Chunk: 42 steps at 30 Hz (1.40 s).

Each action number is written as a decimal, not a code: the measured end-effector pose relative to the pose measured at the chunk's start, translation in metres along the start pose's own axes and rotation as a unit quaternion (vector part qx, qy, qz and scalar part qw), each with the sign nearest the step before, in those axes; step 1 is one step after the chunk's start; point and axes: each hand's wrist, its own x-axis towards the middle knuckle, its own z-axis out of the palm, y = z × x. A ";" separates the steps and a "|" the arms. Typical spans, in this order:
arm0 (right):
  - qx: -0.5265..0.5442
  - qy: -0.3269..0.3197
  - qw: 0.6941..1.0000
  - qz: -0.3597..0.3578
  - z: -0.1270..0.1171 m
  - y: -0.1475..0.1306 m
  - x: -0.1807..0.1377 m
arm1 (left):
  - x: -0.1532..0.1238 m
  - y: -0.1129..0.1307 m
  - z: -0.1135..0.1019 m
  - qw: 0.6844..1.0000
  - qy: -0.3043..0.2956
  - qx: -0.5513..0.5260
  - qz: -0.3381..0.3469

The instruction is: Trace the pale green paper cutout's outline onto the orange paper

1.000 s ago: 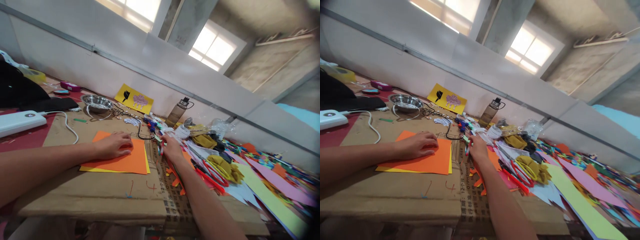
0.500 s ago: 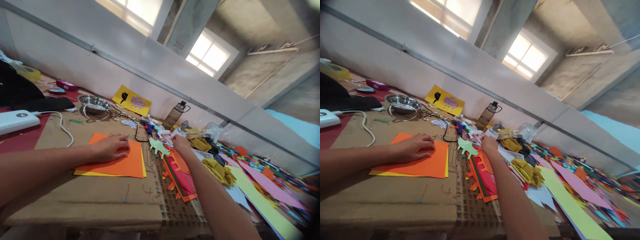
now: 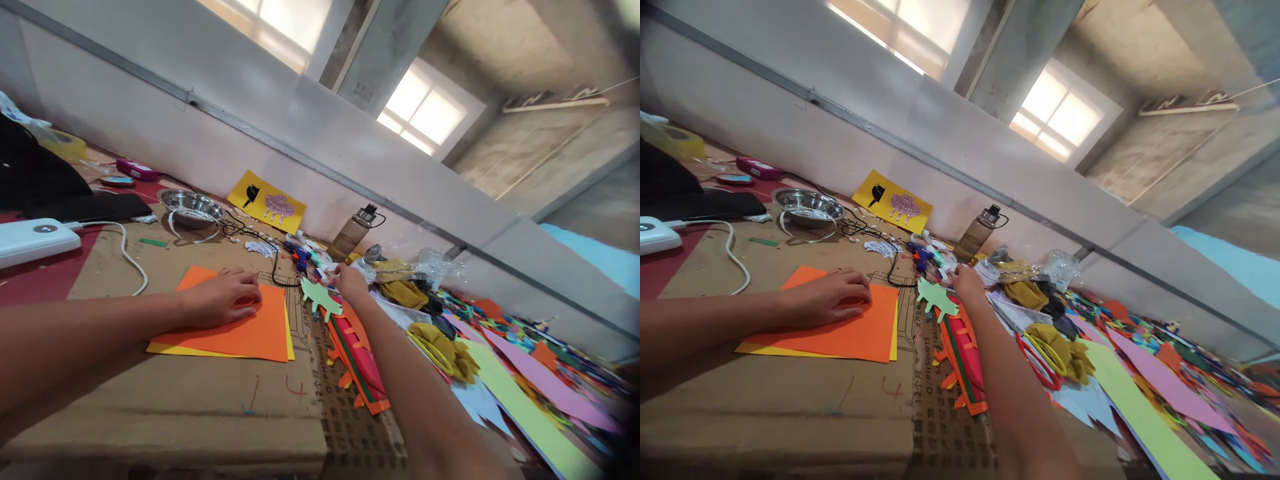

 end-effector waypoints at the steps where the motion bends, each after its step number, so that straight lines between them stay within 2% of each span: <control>1: 0.009 -0.002 1.000 -0.024 0.001 -0.002 0.000 | 0.000 0.000 0.000 1.000 -0.001 -0.001 0.000; 5: 0.040 -0.011 0.994 -0.098 0.001 -0.010 0.001 | 0.001 -0.001 0.001 1.000 -0.007 -0.002 -0.001; 9: 0.065 -0.003 0.991 -0.120 -0.006 -0.018 -0.007 | 0.002 -0.001 0.000 1.000 -0.010 0.001 0.001; 17: 0.107 0.031 0.976 -0.186 -0.015 -0.037 -0.068 | 0.002 0.000 0.000 1.000 -0.014 0.001 0.004; 21: 0.094 0.043 0.980 -0.172 -0.005 -0.042 -0.084 | 0.002 -0.002 0.001 1.000 -0.012 0.003 0.008; 25: 0.075 0.046 0.988 -0.129 0.003 -0.044 -0.075 | 0.003 -0.002 0.000 1.000 -0.011 0.005 0.010; 30: 0.042 0.079 0.991 -0.099 -0.002 -0.034 -0.064 | 0.003 -0.001 0.000 1.000 -0.014 0.007 0.005; 35: 0.007 0.113 0.977 -0.180 -0.005 -0.022 -0.073 | 0.003 -0.002 0.001 1.000 -0.014 0.004 0.004; 42: -0.019 0.128 0.930 -0.345 0.003 -0.022 -0.085 | 0.003 -0.003 0.002 1.000 -0.009 0.004 0.012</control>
